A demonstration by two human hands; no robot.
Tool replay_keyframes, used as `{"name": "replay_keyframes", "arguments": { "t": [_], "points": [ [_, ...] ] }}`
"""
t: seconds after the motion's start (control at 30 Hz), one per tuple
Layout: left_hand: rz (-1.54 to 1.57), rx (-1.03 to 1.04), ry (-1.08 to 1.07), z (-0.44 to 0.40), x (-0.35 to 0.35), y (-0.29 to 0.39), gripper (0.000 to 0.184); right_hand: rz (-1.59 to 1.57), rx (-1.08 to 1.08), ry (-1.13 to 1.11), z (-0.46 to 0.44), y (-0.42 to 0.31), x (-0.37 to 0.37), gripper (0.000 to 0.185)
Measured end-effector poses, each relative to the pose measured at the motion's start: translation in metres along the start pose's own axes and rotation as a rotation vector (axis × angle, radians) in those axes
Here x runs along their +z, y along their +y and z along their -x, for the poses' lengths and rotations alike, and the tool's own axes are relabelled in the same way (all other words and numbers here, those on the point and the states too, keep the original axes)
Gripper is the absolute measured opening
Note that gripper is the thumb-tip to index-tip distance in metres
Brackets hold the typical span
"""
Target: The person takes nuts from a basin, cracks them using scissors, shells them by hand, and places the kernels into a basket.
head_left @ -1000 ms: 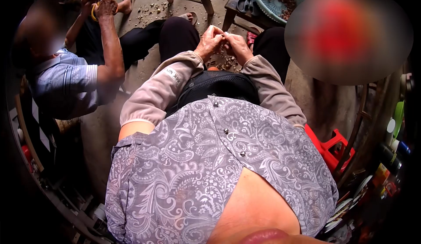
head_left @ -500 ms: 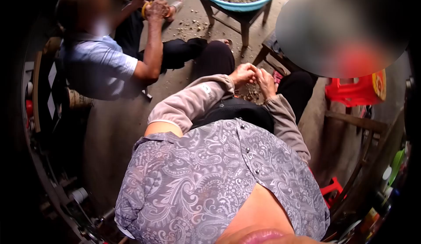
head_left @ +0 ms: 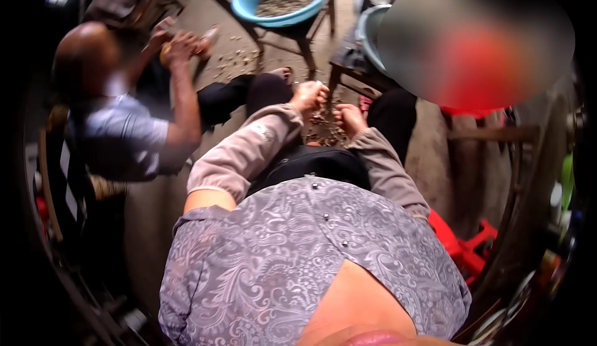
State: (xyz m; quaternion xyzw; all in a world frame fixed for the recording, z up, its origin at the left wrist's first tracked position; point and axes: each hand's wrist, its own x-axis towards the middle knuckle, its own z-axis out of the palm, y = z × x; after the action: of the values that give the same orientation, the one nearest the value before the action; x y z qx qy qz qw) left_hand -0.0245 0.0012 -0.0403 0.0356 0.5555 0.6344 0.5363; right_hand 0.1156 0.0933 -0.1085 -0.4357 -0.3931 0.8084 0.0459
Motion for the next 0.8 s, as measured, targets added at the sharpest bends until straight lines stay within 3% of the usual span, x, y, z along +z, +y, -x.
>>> {"name": "replay_keyframes", "arguments": {
  "t": [0.07,0.13,0.2,0.27,0.33,0.5,0.53,0.6,0.63,0.67,0.73,0.8],
  "points": [
    [0.002,0.117,-0.199,-0.046,0.01,0.012,0.019,0.056,-0.022,-0.086,0.006,-0.006,0.003,0.025],
    [-0.115,0.155,-0.212,-0.034,0.07,0.071,0.036,0.048,-0.09,-0.17,0.014,-0.011,0.005,0.025],
    [-0.148,0.25,-0.571,-0.037,0.101,0.105,0.057,-0.019,-0.158,-0.219,0.017,-0.012,0.011,0.021],
    [-0.41,0.389,-0.405,-0.018,0.131,0.13,0.068,0.012,-0.198,-0.252,0.024,-0.017,0.012,0.018],
    [-0.481,0.518,-0.3,-0.016,0.127,0.134,0.055,0.066,-0.145,-0.211,0.031,-0.023,0.015,0.014],
    [-0.567,0.182,-0.091,-0.073,0.062,0.081,0.026,0.428,-0.284,-0.064,0.019,-0.012,0.009,0.017],
    [-0.575,0.126,-0.099,-0.081,0.059,0.071,0.028,0.504,-0.269,-0.033,0.013,-0.01,0.007,0.017],
    [-0.713,0.25,-0.073,-0.106,0.059,0.051,0.03,0.658,-0.233,0.031,0.003,-0.002,0.004,0.019],
    [-0.866,0.344,-0.028,-0.13,0.056,0.041,0.034,0.715,-0.339,0.029,-0.001,0.005,0.0,0.018],
    [-1.17,0.581,0.029,-0.153,0.055,0.032,0.039,0.678,-0.314,0.005,0.0,0.006,-0.002,0.018],
    [-1.434,0.672,0.129,-0.165,0.069,0.027,0.044,0.605,-0.268,-0.04,0.007,0.004,-0.002,0.018],
    [-1.488,0.49,0.236,-0.156,0.092,0.028,0.052,0.571,-0.304,-0.043,0.002,0.004,-0.007,0.02]
  ]
}}
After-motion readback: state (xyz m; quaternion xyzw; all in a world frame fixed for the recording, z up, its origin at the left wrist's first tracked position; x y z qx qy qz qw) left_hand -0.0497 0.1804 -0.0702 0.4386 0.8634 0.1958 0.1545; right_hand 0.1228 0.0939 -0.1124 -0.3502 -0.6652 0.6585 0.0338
